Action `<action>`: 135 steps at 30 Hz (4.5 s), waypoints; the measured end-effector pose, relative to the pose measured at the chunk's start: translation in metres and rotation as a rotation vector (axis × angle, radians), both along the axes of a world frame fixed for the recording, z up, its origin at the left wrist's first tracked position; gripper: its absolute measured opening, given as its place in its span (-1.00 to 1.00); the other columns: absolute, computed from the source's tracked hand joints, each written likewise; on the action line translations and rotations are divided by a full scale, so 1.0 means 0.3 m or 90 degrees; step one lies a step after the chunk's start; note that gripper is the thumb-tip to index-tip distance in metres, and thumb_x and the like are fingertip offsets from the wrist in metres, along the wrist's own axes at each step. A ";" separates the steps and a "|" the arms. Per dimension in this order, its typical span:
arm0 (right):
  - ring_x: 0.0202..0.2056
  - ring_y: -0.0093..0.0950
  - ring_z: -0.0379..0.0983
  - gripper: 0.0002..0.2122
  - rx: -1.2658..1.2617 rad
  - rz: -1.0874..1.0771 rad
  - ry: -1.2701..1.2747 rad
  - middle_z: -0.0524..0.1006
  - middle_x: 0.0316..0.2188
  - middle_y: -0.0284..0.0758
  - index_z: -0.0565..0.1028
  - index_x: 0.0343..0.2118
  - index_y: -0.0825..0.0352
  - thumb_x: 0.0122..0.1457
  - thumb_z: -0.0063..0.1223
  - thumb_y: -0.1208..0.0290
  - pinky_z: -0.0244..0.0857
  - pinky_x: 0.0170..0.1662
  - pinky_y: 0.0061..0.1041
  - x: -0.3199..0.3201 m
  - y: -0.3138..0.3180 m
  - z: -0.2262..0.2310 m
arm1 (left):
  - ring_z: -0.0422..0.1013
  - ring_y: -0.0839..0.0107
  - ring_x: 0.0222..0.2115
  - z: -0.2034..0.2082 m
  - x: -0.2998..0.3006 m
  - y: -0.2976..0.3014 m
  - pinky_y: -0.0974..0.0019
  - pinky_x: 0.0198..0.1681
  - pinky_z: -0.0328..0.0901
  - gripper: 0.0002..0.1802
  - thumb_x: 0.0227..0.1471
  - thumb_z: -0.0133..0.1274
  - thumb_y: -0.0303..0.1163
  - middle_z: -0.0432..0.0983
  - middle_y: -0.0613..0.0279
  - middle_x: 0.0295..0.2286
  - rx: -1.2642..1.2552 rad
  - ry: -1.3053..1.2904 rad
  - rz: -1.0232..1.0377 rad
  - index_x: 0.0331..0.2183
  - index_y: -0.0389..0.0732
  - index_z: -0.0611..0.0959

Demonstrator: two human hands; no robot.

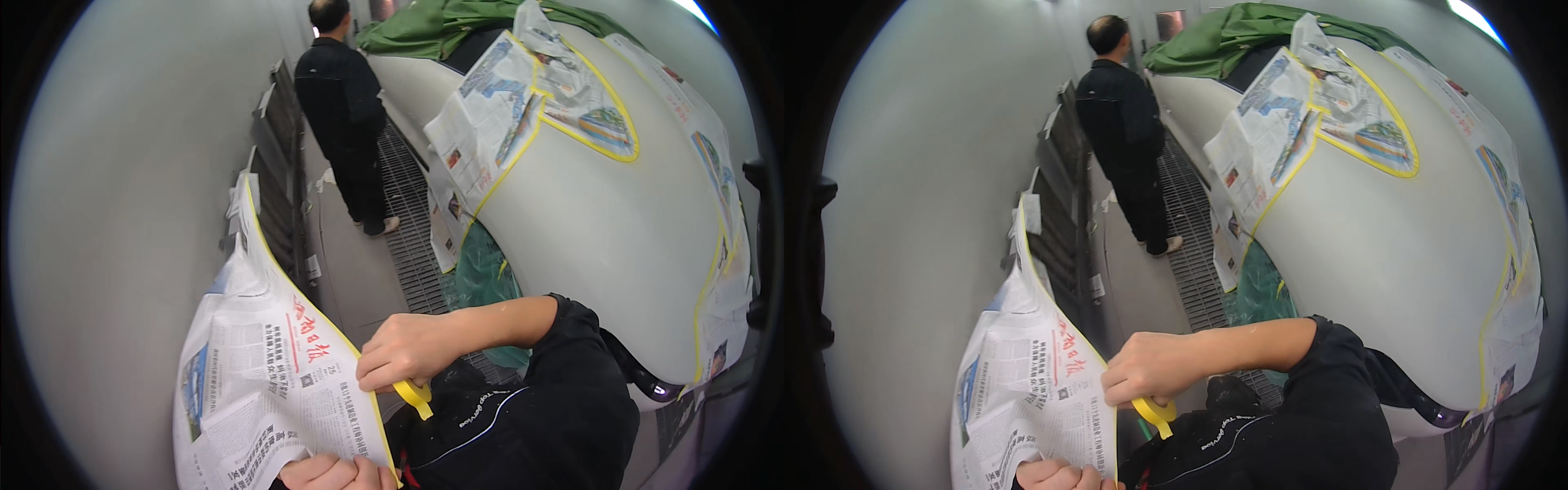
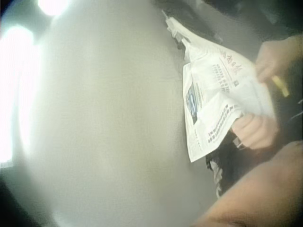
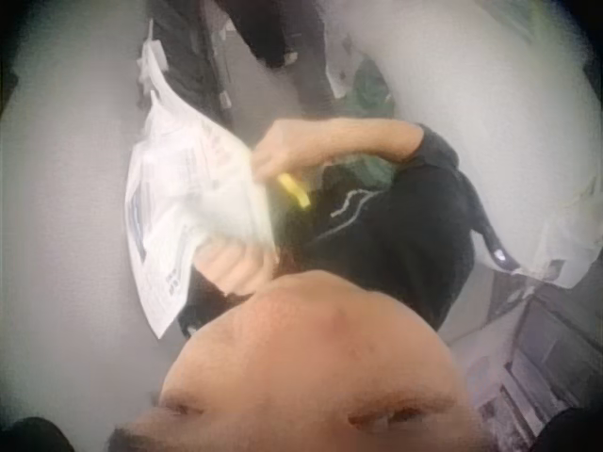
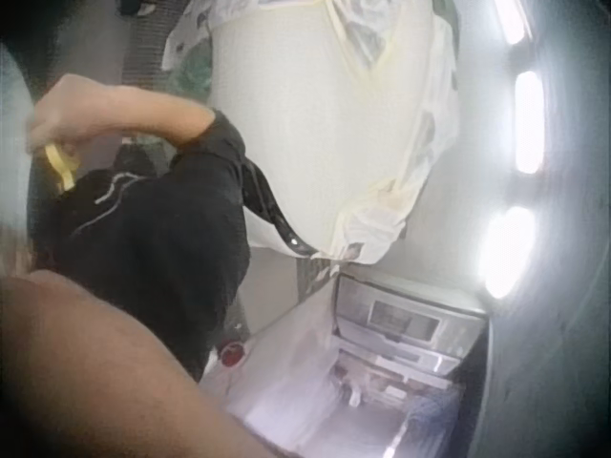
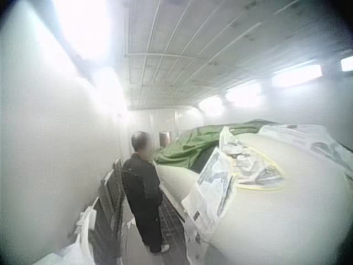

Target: The person tapes sheets of newspaper onto a white car hood using yellow masking tape. They smooth the paper, tear tape, and press it along edges and seams to secure the coverage. A green cloth is also taped over part of the hood.

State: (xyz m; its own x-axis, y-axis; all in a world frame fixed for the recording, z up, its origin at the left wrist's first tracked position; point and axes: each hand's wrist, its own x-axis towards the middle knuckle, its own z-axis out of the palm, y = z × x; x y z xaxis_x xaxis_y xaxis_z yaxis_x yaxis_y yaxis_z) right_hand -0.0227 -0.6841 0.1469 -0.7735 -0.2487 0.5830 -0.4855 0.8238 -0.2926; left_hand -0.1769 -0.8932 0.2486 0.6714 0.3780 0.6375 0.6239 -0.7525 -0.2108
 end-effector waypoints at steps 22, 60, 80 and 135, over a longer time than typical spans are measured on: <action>-0.22 -0.25 0.59 -0.79 -0.183 -0.442 -0.026 0.59 -0.14 -0.29 0.60 -0.33 0.33 0.06 0.38 0.33 0.49 -0.21 -0.35 0.550 0.909 -0.051 | 0.24 0.67 -0.69 -0.051 0.275 1.662 0.58 -0.67 0.07 -0.79 -0.12 0.27 -0.35 0.28 0.45 -0.62 0.069 -0.046 -0.346 -0.40 -0.21 0.63; -0.09 -0.27 0.62 -0.50 -0.086 -0.767 1.803 0.58 0.02 -0.09 0.43 0.13 0.51 0.11 0.26 0.49 0.57 -0.09 -0.34 1.879 1.328 0.911 | 0.16 0.05 0.31 -0.044 1.383 3.169 -0.12 0.34 0.14 -0.15 0.27 0.06 0.09 0.16 -0.06 0.28 -1.334 -0.769 -0.875 0.32 -0.20 0.13; -0.20 -0.37 0.60 -0.67 -0.063 -0.943 1.137 0.61 -0.15 -0.24 0.52 0.02 0.31 0.38 -0.08 0.19 0.53 -0.13 -0.28 1.809 1.650 1.120 | 0.39 0.24 0.11 -0.129 0.656 3.522 0.04 0.25 0.23 -0.48 0.25 0.14 -0.32 0.49 0.14 0.07 -0.750 -0.864 -0.769 0.17 -0.29 0.45; -0.21 -0.49 0.48 -0.61 -0.294 -0.772 0.416 0.59 -0.26 -0.36 0.59 -0.06 0.32 0.15 0.39 0.19 0.38 -0.14 -0.44 1.178 3.265 1.233 | 0.34 -0.02 0.19 -1.079 0.164 3.259 -0.20 0.28 0.21 -0.33 0.25 0.05 -0.19 0.37 0.02 0.21 -1.255 -1.112 -0.397 0.29 -0.27 0.33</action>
State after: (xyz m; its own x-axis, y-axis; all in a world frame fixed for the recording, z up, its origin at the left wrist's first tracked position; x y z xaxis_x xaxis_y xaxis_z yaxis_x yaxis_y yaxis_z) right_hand 0.3308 0.2955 0.5168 0.0617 0.6564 0.7519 0.2790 0.7120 -0.6444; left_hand -0.1278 0.0846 -0.0751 0.4765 0.8702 -0.1255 -0.6920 0.4593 0.5569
